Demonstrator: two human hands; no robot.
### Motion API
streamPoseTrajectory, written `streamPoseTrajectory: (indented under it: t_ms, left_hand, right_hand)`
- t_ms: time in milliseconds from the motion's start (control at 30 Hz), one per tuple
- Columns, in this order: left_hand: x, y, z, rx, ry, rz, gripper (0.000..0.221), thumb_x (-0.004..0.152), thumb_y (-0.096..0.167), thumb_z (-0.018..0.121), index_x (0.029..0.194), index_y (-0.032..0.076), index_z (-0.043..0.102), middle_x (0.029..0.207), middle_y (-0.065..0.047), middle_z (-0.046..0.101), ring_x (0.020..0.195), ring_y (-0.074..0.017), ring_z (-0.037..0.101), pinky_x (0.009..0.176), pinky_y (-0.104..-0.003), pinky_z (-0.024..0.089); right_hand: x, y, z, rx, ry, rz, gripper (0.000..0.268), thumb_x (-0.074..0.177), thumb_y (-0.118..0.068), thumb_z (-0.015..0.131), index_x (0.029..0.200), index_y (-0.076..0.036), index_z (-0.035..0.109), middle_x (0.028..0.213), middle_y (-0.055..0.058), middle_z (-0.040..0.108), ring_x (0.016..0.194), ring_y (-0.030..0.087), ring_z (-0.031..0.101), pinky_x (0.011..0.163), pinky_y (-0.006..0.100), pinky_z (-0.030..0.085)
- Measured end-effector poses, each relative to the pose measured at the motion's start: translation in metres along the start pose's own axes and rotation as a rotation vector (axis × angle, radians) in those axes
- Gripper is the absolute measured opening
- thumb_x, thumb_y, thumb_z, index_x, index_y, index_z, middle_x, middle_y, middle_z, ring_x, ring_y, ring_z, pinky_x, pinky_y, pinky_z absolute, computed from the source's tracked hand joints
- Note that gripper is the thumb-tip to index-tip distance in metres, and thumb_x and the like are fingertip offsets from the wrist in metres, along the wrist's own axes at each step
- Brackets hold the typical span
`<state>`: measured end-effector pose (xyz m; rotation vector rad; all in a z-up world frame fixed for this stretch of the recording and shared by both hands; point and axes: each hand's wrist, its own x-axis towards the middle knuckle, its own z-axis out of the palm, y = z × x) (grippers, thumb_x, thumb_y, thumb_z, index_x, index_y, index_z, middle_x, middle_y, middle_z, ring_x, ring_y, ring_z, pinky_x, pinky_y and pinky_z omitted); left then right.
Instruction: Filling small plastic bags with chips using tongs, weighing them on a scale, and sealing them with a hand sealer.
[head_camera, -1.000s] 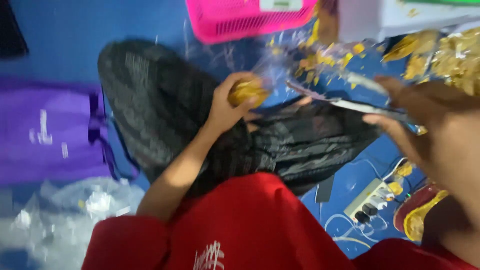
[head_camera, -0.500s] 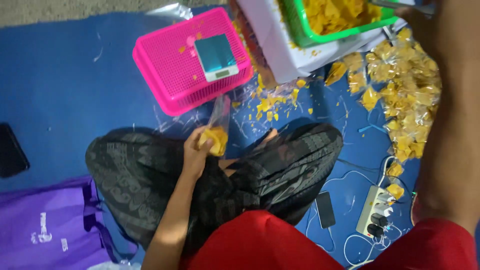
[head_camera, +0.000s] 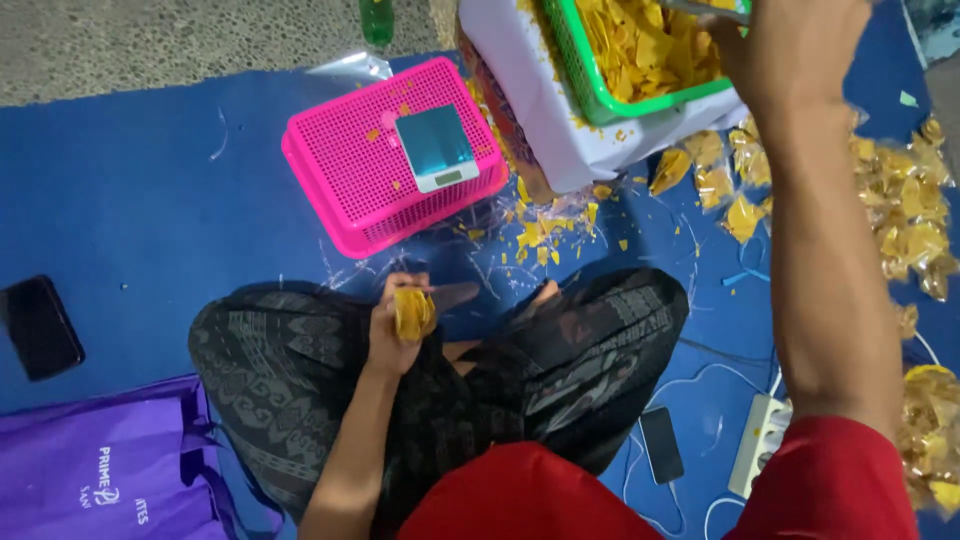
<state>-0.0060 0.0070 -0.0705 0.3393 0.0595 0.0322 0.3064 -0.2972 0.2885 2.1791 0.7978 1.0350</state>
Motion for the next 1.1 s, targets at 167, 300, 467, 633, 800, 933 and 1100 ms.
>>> streamPoseTrajectory:
  t_ms: [167,300,467,633,800,933,1100]
  left_hand:
    - [0.004,0.007,0.012,-0.152,-0.033,0.007,0.04,0.091,0.018,0.066,0.126,0.011,0.048,0.14,-0.013,0.049,0.118,-0.025,0.059,0.084,-0.037,0.055]
    - [0.002,0.01,0.022,-0.145,0.015,0.001,0.039,0.097,0.019,0.062,0.131,0.017,0.041,0.135,-0.016,0.055,0.109,-0.0331,0.059,0.075,-0.038,0.053]
    - [0.008,0.007,0.005,-0.313,0.054,0.031,0.018,0.107,0.033,0.057,0.119,0.019,0.057,0.137,-0.015,0.057,0.108,-0.0291,0.06,0.087,-0.037,0.053]
    - [0.007,0.022,0.02,-0.539,0.078,0.007,0.054,0.094,0.026,0.061,0.143,0.006,0.051,0.15,-0.023,0.05,0.116,-0.0302,0.062,0.091,-0.037,0.057]
    - [0.009,0.02,0.021,-0.536,0.201,0.016,0.074,0.092,0.017,0.058,0.161,0.014,0.03,0.15,-0.025,0.047,0.124,-0.0332,0.057,0.063,-0.025,0.053]
    - [0.011,0.01,0.011,-0.459,0.182,0.057,0.066,0.1,0.04,0.063,0.157,0.017,0.04,0.135,-0.015,0.06,0.106,-0.0217,0.063,0.06,-0.021,0.047]
    - [0.009,0.016,0.019,-0.521,0.15,0.055,0.061,0.102,0.059,0.051,0.138,0.012,0.058,0.117,-0.014,0.066,0.092,-0.0262,0.06,0.074,-0.037,0.048]
  right_hand:
    - [0.025,-0.027,0.013,-0.001,-0.051,0.01,0.044,0.096,-0.06,0.089,0.117,-0.023,0.08,0.088,0.002,0.072,0.054,0.024,0.062,0.047,0.035,0.047]
    - [0.035,-0.045,0.017,0.059,-0.002,0.009,0.048,0.088,-0.047,0.091,0.127,-0.022,0.078,0.096,0.005,0.075,0.054,0.028,0.064,0.048,0.037,0.048]
    - [0.046,-0.057,0.014,0.058,0.077,0.015,0.053,0.087,-0.046,0.093,0.133,-0.025,0.076,0.094,0.003,0.077,0.055,0.025,0.065,0.048,0.035,0.048]
    - [0.045,-0.053,0.02,0.016,0.103,-0.009,0.044,0.088,-0.046,0.091,0.128,-0.03,0.082,0.099,-0.003,0.076,0.055,0.021,0.064,0.049,0.032,0.048]
    - [0.047,-0.039,0.019,-0.085,0.101,0.055,0.043,0.088,-0.046,0.095,0.118,-0.022,0.077,0.093,-0.001,0.073,0.049,0.024,0.06,0.046,0.034,0.044]
    - [0.05,-0.039,0.017,-0.14,0.108,-0.012,0.048,0.084,-0.055,0.091,0.126,-0.033,0.081,0.092,-0.008,0.073,0.045,0.008,0.051,0.041,0.024,0.04]
    - [0.049,-0.048,-0.001,-0.104,0.117,-0.064,0.054,0.09,-0.049,0.09,0.14,-0.034,0.077,0.101,-0.007,0.076,0.055,0.01,0.06,0.051,0.024,0.045]
